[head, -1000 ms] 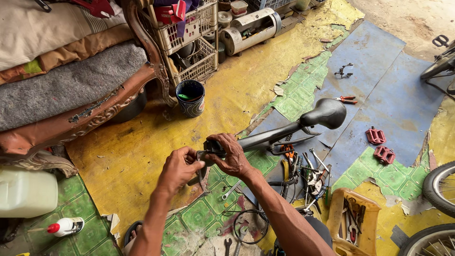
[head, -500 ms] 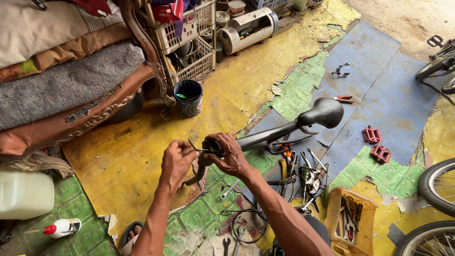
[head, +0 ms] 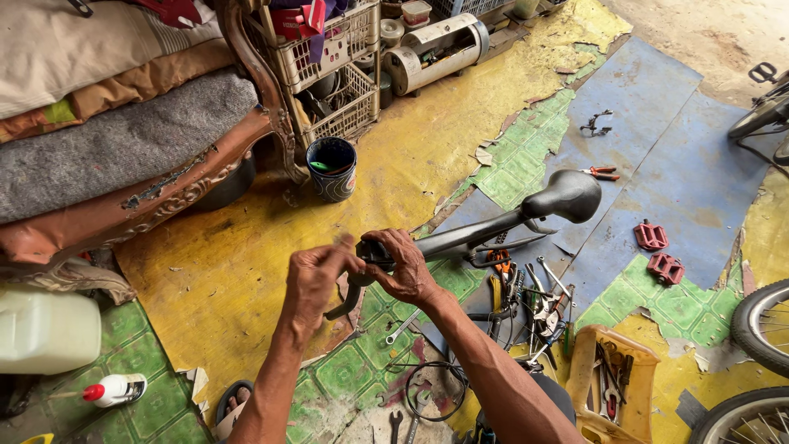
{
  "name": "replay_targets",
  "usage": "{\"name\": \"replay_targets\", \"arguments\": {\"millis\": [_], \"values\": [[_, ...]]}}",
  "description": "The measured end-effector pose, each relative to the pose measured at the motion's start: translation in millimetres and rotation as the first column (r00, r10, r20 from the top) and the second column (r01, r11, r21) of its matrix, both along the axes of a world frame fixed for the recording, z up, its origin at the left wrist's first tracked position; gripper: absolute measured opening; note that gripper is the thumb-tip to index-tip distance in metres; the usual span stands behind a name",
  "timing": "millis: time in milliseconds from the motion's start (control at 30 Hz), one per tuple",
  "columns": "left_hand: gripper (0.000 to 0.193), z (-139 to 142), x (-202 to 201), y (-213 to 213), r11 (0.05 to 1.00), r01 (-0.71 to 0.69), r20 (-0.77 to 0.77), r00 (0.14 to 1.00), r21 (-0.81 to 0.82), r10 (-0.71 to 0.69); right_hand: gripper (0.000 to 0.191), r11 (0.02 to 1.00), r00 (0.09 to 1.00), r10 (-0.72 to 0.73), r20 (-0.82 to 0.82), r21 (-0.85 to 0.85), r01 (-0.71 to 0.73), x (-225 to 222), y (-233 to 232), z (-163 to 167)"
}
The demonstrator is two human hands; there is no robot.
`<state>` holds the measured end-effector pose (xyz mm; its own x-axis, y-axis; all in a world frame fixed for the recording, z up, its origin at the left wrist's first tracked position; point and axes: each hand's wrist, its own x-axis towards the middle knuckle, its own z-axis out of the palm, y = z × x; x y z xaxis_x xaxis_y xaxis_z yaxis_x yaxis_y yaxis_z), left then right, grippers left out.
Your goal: The person uses a screwdriver to adjust a bolt on the bicycle frame near the seat post. They then lift and reposition the frame to inspect the underside and rear triangle.
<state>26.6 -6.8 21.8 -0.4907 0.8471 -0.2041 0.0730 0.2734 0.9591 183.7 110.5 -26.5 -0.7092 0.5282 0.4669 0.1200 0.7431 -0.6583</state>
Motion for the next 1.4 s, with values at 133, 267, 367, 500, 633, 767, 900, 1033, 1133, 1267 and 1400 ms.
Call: {"name": "replay_targets", "arguments": {"millis": [133,267,367,500,633,767,900,1033,1133,1267,1400], "values": [[0.033,6.8,5.5,-7.0,0.992,0.12,-0.203,0.973,0.043,-0.109,0.052,1.0,0.999,0.016,-0.036,0.006,-0.015,0.4,0.0,-0.6],[0.034,13.0,4.6,-7.9,0.981,0.136,-0.385,0.92,0.139,-0.073,0.051,1.0,1.0,0.008,-0.03,0.01,-0.008,0.2,-1.1,0.9],[0.041,6.5,-3.5,-5.2,0.979,0.103,-0.255,0.956,-0.176,-0.147,0.05,1.0,1.0,0.003,-0.021,0.004,-0.003,0.0,-1.2,2.7],[0.032,-24.0,-17.8,-5.1,0.892,0.25,-0.025,0.96,-0.375,-0.28,0.051,1.0,1.0,0.006,-0.015,-0.002,-0.006,0.1,-1.8,4.4],[0.022,-61.9,-14.1,-4.7,0.989,0.076,-0.601,0.787,-0.128,-0.139,0.05,1.0,1.0,-0.001,0.009,-0.021,0.002,-0.2,-3.3,5.9],[0.028,-78.3,-15.1,4.2,0.935,-0.026,-0.387,0.914,-0.353,-0.121,0.05,1.0,1.0,-0.018,0.025,-0.019,0.018,0.0,-2.9,7.6],[0.034,-80.8,-19.5,9.1,0.939,-0.053,-0.163,0.987,-0.341,-0.003,0.051,1.0,1.0,-0.006,0.007,-0.008,0.006,-0.6,-3.5,7.6],[0.044,-77.3,-26.4,16.2,0.992,-0.089,-0.036,0.995,0.085,0.092,0.051,1.0,1.0,-0.014,0.007,-0.012,0.014,-1.0,-3.6,7.4],[0.052,-69.8,-27.7,17.2,0.985,-0.088,0.237,0.97,0.15,0.051,0.051,1.0,1.0,-0.012,0.013,-0.007,0.012,-0.4,-2.8,7.5],[0.057,-53.2,-23.7,15.7,0.98,-0.081,0.25,0.968,0.182,0.033,0.052,1.0,1.0,-0.003,-0.002,-0.009,0.003,-0.7,-3.0,6.7],[0.066,-35.3,-17.1,14.2,0.976,-0.059,0.279,0.96,0.21,-0.002,0.052,1.0,1.0,-0.003,0.0,-0.021,0.003,-0.7,-2.8,5.0]]}}
